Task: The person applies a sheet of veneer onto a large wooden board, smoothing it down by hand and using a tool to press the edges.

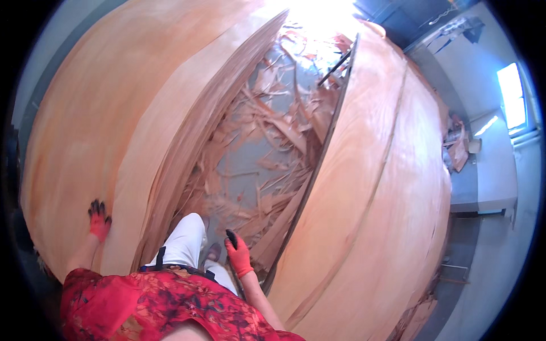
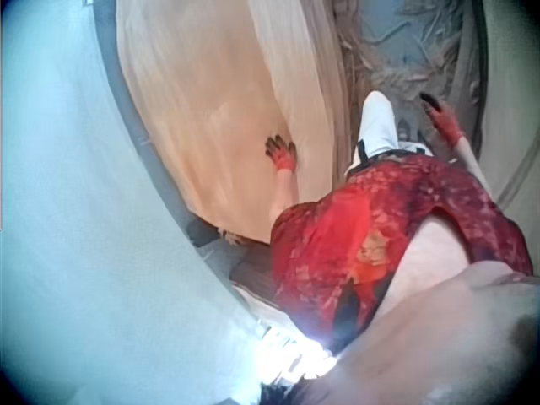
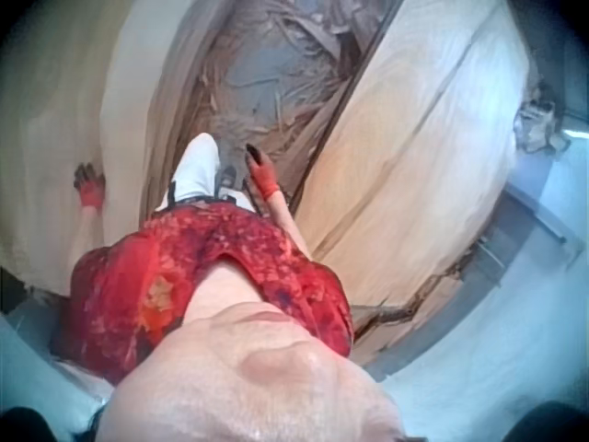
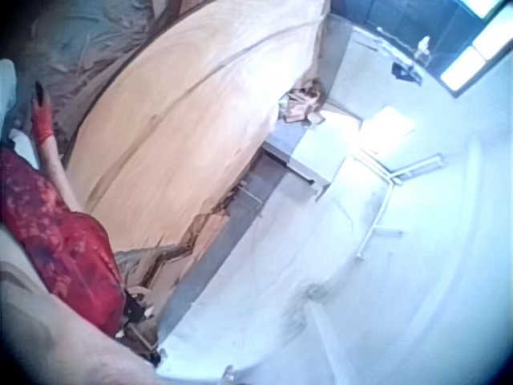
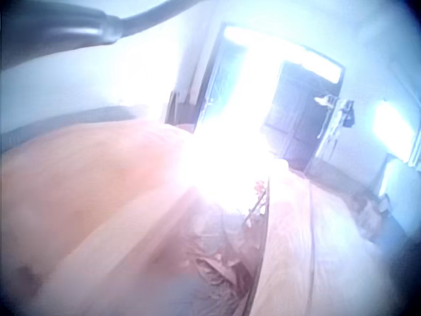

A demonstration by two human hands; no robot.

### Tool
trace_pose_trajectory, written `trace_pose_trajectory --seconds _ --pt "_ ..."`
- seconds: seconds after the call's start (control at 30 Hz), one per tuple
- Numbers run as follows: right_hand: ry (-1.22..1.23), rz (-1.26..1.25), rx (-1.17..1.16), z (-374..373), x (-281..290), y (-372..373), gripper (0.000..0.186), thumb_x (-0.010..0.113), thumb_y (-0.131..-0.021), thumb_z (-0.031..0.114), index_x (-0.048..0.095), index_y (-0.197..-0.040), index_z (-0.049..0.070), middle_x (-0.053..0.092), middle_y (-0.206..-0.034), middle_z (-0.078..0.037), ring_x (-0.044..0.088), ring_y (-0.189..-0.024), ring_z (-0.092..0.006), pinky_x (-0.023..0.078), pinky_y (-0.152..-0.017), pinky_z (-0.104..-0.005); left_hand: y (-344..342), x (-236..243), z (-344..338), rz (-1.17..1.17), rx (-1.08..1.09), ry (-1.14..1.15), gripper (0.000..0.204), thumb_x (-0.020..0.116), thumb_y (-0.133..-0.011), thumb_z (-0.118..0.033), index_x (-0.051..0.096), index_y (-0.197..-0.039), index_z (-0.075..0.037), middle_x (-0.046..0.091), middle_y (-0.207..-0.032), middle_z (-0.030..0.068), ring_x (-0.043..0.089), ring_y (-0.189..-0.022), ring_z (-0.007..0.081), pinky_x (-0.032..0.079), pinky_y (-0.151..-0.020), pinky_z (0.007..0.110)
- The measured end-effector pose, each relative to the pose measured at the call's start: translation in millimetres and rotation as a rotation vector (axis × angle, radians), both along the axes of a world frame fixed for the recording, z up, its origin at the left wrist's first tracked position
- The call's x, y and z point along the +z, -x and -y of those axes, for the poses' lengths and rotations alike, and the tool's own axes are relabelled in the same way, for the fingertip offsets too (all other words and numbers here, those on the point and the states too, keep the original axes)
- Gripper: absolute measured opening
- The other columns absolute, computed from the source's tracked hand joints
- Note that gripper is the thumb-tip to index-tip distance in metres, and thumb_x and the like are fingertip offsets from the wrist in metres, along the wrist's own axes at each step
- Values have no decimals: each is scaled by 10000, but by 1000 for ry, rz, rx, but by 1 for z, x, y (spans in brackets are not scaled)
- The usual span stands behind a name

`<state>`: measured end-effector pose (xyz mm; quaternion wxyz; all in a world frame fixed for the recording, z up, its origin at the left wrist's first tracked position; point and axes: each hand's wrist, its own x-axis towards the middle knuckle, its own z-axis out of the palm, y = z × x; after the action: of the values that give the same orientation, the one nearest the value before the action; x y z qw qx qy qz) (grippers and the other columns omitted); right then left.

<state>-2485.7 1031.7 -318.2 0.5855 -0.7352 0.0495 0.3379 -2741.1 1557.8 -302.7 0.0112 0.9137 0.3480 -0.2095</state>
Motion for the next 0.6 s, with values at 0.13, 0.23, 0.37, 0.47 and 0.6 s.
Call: trace_pose_trajectory --seconds 0.13,0.23,0.37,0.47,0.6 --pt "38 458 116 -17 10 -140 373 648 -956 157 607 -1318 77 684 -1129 -48 632 -989 -120 513 -845 -274 -15 22 5 -82 22 92 796 602 -895 -261 215 -1533 19 115 -1604 274 91 -1497 432 105 -1210 556" --pt "3 419 58 -18 32 -258 359 648 -946 141 614 -1293 54 689 -1081 -97 639 -987 -163 507 -868 -295 -36 55 19 -348 97 123 887 627 -846 -306 186 -1550 5 102 -1609 275 131 -1488 440 171 -1204 542" --pt "100 506 -219 1 71 -418 352 616 -969 108 595 -1307 16 673 -1189 -96 634 -1047 -160 499 -930 -302 -114 18 -32 -342 -80 10 694 631 -837 -359 468 -1398 16 402 -1454 286 420 -1350 374 378 -1090 478" --pt "88 442 -348 72 79 -444 352 608 -979 106 588 -1316 7 665 -1224 -87 628 -1061 -156 493 -935 -292 -211 4 -14 -445 -75 197 632 625 -841 -368 508 -1332 13 450 -1375 277 465 -1276 368 406 -1042 472" --pt "201 444 -498 92 87 -556 353 600 -984 106 578 -1318 -8 663 -1198 -80 625 -1051 -159 493 -937 -290 -400 -29 -14 -492 -181 396 560 617 -845 -381 563 -1243 9 514 -1269 264 525 -1177 361 443 -979 464"
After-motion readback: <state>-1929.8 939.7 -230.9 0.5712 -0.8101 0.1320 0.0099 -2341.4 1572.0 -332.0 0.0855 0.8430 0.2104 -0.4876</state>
